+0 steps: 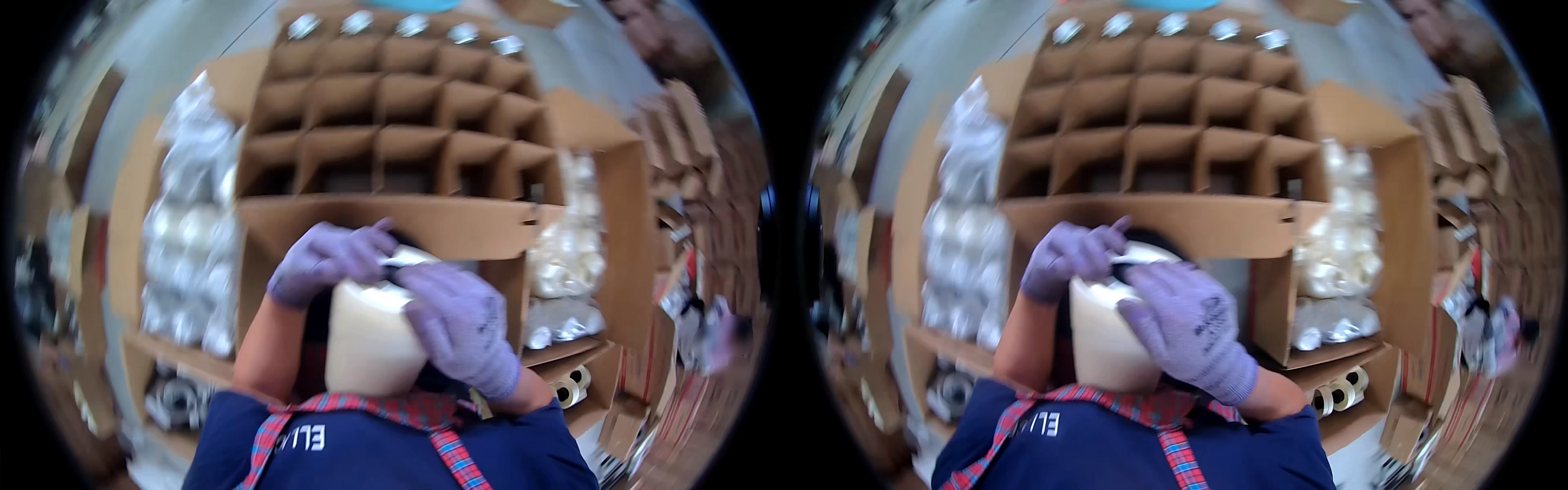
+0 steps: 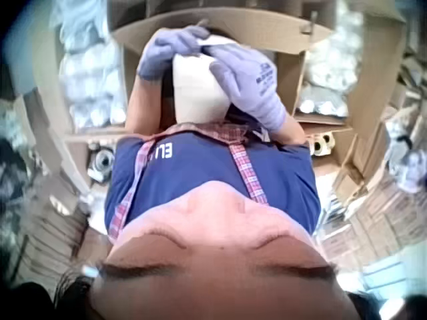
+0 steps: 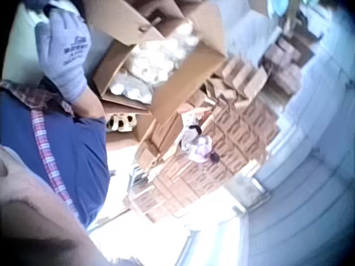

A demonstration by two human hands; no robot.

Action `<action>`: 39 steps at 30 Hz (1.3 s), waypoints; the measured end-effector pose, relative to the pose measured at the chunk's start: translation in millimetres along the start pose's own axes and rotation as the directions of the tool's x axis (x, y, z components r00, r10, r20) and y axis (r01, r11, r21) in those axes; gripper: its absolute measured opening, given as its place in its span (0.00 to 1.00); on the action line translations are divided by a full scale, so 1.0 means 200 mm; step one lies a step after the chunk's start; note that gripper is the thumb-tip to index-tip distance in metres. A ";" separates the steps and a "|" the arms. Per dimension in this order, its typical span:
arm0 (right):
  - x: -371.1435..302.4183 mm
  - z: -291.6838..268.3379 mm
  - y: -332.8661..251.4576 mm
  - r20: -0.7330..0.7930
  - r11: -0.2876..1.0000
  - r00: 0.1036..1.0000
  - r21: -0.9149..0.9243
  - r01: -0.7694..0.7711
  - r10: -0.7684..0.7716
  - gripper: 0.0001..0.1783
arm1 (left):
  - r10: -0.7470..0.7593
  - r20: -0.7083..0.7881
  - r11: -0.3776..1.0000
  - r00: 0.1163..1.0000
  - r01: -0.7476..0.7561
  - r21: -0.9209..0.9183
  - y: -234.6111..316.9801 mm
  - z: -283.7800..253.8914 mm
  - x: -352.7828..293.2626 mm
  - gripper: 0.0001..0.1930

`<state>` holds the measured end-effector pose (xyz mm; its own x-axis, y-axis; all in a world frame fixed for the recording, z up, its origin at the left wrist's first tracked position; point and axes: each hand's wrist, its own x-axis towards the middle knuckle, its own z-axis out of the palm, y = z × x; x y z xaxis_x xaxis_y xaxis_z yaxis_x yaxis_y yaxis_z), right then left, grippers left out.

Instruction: The person assembles white plastic containers by inserting a black rubber seal into the opening, screwing on a lid, and placing the finished unit into a plastic bag. They repeat this process for several containers, placing the bagged units into a cardboard box.

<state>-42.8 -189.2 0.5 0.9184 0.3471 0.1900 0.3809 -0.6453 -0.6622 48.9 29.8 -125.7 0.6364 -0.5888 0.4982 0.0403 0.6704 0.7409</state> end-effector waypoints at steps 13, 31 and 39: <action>0.14 -0.33 1.20 -0.241 0.417 0.750 -0.708 -0.570 0.616 0.30 | -0.173 -0.179 0.700 0.969 0.249 0.669 -0.01 0.56 -0.14 0.12; -0.45 -0.45 -0.33 0.524 0.622 0.616 -0.195 0.759 -0.588 0.14 | -0.649 -0.164 0.612 0.743 0.638 0.467 -0.06 0.58 -0.13 0.18; -0.46 -0.38 -0.25 0.584 0.817 0.740 -0.211 0.536 -0.334 0.11 | 0.014 -0.166 0.236 0.986 0.158 0.959 -0.02 0.73 -0.38 0.11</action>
<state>-138.5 -241.7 70.9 0.4896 0.8698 -0.0615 0.8261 -0.4853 -0.2864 -111.8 5.7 -101.1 0.7558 -0.4965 0.4270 -0.6286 -0.3675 0.6854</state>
